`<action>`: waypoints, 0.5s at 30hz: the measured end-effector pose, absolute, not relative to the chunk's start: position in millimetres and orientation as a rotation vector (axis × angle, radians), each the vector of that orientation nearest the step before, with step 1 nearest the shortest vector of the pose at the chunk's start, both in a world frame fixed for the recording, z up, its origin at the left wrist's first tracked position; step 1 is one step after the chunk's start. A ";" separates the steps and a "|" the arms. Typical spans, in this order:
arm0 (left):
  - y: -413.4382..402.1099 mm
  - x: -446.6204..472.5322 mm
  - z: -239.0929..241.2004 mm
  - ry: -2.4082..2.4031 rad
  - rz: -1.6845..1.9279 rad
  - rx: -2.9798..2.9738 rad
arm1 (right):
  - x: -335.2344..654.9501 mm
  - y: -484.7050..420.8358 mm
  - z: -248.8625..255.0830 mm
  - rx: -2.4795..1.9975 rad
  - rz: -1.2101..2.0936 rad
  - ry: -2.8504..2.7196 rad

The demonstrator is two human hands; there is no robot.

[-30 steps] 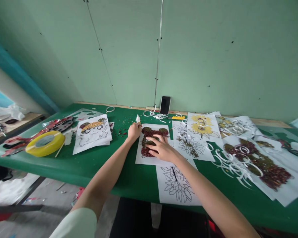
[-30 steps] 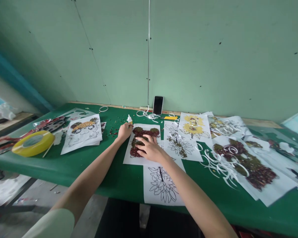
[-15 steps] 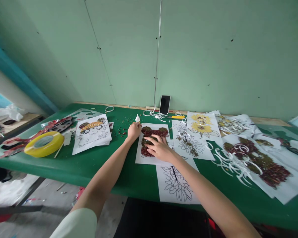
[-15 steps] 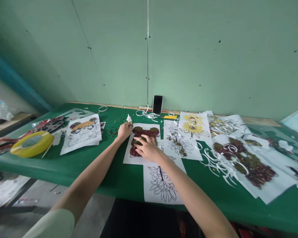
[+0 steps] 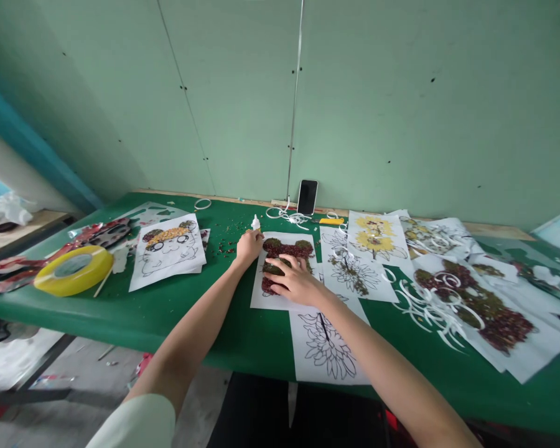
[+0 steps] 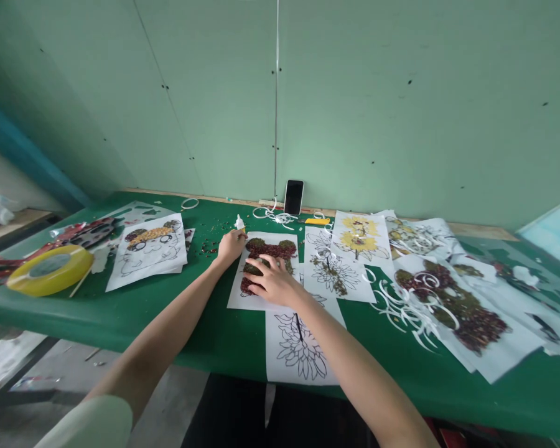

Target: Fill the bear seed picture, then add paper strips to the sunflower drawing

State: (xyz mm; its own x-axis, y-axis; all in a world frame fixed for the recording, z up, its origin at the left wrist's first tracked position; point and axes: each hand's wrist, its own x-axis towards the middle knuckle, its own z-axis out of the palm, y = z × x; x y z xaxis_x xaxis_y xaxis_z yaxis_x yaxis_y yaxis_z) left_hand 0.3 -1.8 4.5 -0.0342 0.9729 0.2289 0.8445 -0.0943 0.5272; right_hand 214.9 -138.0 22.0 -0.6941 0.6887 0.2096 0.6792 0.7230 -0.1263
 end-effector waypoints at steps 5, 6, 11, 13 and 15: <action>-2.9 0.4 5.2 1.947 0.805 2.007 | 215.6 -137.0 21.5 -1.098 0.064 -2.674; -2.9 0.4 5.1 1.948 0.803 2.010 | 215.7 -137.1 21.8 -1.103 0.062 -2.670; -2.2 0.2 3.9 1.943 0.806 2.017 | 216.0 -138.1 23.7 -1.130 0.073 -2.657; -1.7 -0.1 3.2 1.945 0.808 2.020 | 217.0 -137.7 23.6 -1.130 0.082 -2.647; -1.1 -0.5 2.4 1.945 0.808 2.025 | 218.9 -136.5 22.8 -1.119 0.075 -2.635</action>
State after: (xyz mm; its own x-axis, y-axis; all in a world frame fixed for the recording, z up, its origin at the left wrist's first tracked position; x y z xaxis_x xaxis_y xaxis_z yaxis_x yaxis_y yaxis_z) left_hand -0.5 -1.1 2.4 -0.0265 0.9720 0.2333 0.8513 -0.1004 0.5150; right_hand 218.9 -136.5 22.8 -0.6620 0.7125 0.2328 0.6981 0.6991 -0.1544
